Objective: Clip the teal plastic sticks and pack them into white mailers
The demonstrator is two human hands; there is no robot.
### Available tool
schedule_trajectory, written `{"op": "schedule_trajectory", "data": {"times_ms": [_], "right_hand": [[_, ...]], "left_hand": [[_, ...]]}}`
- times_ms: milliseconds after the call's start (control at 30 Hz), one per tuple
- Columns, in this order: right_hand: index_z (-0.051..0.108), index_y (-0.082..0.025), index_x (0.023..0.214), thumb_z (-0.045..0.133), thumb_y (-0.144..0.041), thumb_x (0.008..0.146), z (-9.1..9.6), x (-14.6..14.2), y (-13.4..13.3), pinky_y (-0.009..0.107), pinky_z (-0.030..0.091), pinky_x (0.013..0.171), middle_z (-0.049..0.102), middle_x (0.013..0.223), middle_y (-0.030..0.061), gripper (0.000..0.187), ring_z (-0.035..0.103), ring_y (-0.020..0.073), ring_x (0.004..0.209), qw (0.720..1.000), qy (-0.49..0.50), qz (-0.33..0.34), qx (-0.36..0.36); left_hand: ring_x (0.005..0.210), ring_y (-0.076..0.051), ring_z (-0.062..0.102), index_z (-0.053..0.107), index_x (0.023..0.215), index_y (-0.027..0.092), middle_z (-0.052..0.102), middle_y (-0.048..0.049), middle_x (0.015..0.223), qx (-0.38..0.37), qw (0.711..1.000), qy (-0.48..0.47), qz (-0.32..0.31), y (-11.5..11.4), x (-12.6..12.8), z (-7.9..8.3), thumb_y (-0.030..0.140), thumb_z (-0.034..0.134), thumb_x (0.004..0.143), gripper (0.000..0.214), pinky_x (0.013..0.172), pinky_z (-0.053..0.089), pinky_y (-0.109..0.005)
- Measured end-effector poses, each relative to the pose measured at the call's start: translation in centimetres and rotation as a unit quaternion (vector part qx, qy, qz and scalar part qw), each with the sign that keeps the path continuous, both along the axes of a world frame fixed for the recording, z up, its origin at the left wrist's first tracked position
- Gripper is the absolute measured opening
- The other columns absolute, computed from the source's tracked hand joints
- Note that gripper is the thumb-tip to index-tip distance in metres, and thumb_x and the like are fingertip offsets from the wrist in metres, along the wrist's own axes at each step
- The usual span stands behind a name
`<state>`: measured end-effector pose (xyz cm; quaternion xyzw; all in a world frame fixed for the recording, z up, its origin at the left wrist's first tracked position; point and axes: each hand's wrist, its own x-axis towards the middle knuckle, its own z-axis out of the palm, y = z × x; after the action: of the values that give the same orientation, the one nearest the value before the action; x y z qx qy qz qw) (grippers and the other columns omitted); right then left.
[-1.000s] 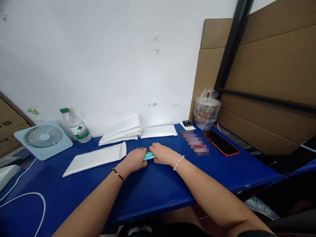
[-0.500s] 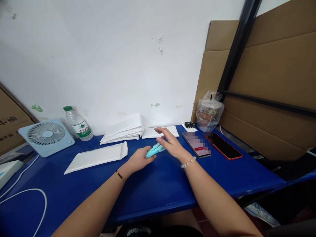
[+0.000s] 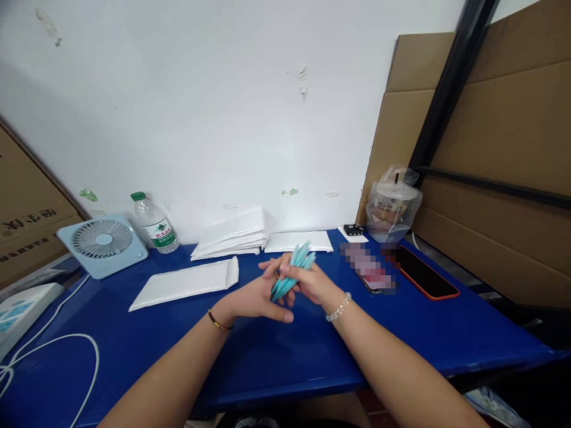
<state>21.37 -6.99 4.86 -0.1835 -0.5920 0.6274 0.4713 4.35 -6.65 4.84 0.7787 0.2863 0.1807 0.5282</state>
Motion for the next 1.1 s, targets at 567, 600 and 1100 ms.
{"op": "schedule_trajectory", "data": {"times_ms": [567, 600, 1100], "right_hand": [[0.056, -0.019, 0.076, 0.066, -0.042, 0.077, -3.2, 1.3, 3.5, 0.025, 0.036, 0.046, 0.035, 0.044, -0.0096, 0.025, 0.029, 0.0067, 0.039, 0.975, 0.029, -0.209, -0.073], [0.057, -0.019, 0.073, 0.065, -0.042, 0.078, -2.9, 1.4, 3.5, 0.026, 0.038, 0.048, 0.036, 0.044, -0.0089, 0.025, 0.031, 0.007, 0.039, 0.973, 0.058, -0.205, -0.09], [0.052, -0.021, 0.064, 0.067, -0.042, 0.073, -1.4, 0.5, 3.3, 0.023, 0.037, 0.047, 0.05, 0.061, -0.0049, 0.027, 0.043, 0.0096, 0.05, 0.908, 0.223, -0.301, -0.188]], "left_hand": [[0.13, -0.038, 0.032, 0.029, 0.142, 0.024, 0.036, -0.0162, 0.143, 0.157, 0.821, 0.497, 0.234, 6.3, -15.0, -0.6, 0.044, 0.078, 0.037, 0.118, 0.098, 0.036, -0.047], [0.128, -0.039, 0.036, 0.034, 0.14, 0.024, 0.041, -0.0162, 0.14, 0.161, 0.819, 0.497, 0.238, 6.1, -14.8, -0.3, 0.043, 0.077, 0.04, 0.11, 0.096, 0.036, -0.049], [0.084, -0.023, 0.061, 0.051, 0.114, 0.024, 0.063, -0.0043, 0.102, 0.34, 0.9, 0.193, 0.194, 2.0, -1.4, 0.3, 0.027, 0.064, 0.061, 0.054, 0.067, 0.043, -0.027]]}}
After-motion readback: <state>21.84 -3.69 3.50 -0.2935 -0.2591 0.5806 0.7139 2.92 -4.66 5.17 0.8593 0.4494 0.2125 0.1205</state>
